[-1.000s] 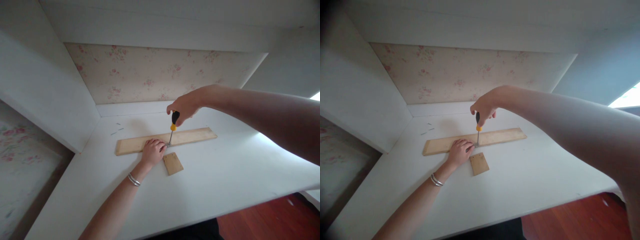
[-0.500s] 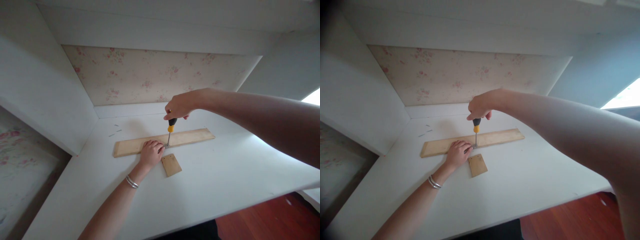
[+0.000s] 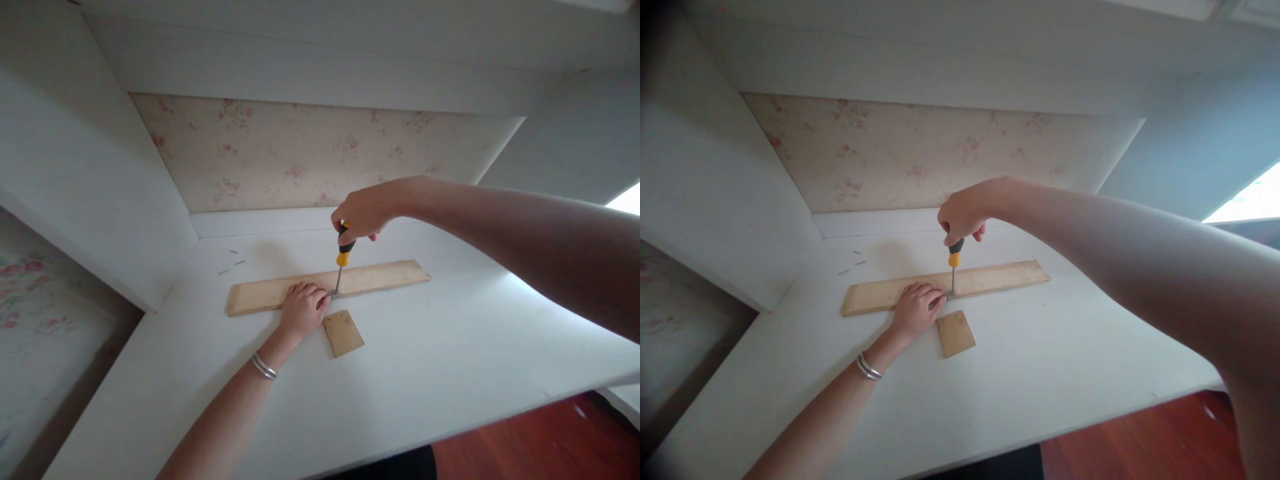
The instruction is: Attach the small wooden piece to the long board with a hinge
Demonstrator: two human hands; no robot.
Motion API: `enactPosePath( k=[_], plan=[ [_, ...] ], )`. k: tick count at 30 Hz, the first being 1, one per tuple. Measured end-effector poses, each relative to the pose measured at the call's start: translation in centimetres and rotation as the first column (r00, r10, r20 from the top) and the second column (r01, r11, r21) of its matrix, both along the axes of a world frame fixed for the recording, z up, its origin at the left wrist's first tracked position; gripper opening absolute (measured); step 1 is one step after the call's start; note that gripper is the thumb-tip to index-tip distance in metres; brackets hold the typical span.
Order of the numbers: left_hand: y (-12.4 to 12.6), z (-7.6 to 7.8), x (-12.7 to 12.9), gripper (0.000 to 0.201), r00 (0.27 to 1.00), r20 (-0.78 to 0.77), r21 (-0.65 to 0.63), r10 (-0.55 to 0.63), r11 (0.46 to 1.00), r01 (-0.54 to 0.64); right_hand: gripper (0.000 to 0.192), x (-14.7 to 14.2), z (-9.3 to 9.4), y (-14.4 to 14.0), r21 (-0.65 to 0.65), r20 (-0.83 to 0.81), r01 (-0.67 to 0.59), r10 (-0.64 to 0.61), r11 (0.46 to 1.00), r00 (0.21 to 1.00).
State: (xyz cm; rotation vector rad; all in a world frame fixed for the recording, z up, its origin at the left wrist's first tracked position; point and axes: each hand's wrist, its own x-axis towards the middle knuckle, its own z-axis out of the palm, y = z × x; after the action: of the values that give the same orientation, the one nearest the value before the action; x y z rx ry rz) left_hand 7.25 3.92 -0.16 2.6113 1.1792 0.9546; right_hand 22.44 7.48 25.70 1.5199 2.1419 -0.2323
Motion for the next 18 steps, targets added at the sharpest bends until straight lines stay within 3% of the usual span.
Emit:
enactPosePath(
  k=[4,9,14,18],
  plan=[
    [-0.03,-0.03,-0.02,0.018,1.0,-0.002,0.007,0.0,1.0,0.0,0.05,-0.13,0.22,-0.11,-0.004,-0.065,-0.033,0.033,0.999,0.997],
    [-0.06,-0.02,-0.02,0.018,1.0,-0.009,0.008,0.006,1.0,-0.006,0.039,-0.34,0.32,-0.18,0.015,0.01,0.034,-0.034,0.999,0.999],
    [0.0,-0.09,0.02,0.018,1.0,-0.005,0.002,0.0,1.0,0.0,0.044,-0.25,0.1,0.02,-0.035,-0.053,-0.064,0.062,0.997,0.997],
    [0.0,-0.06,0.01,0.018,1.0,-0.003,-0.001,-0.003,1.0,0.003,0.042,-0.24,0.07,0.21,0.04,0.009,0.015,-0.015,0.999,1.0]
  ],
)
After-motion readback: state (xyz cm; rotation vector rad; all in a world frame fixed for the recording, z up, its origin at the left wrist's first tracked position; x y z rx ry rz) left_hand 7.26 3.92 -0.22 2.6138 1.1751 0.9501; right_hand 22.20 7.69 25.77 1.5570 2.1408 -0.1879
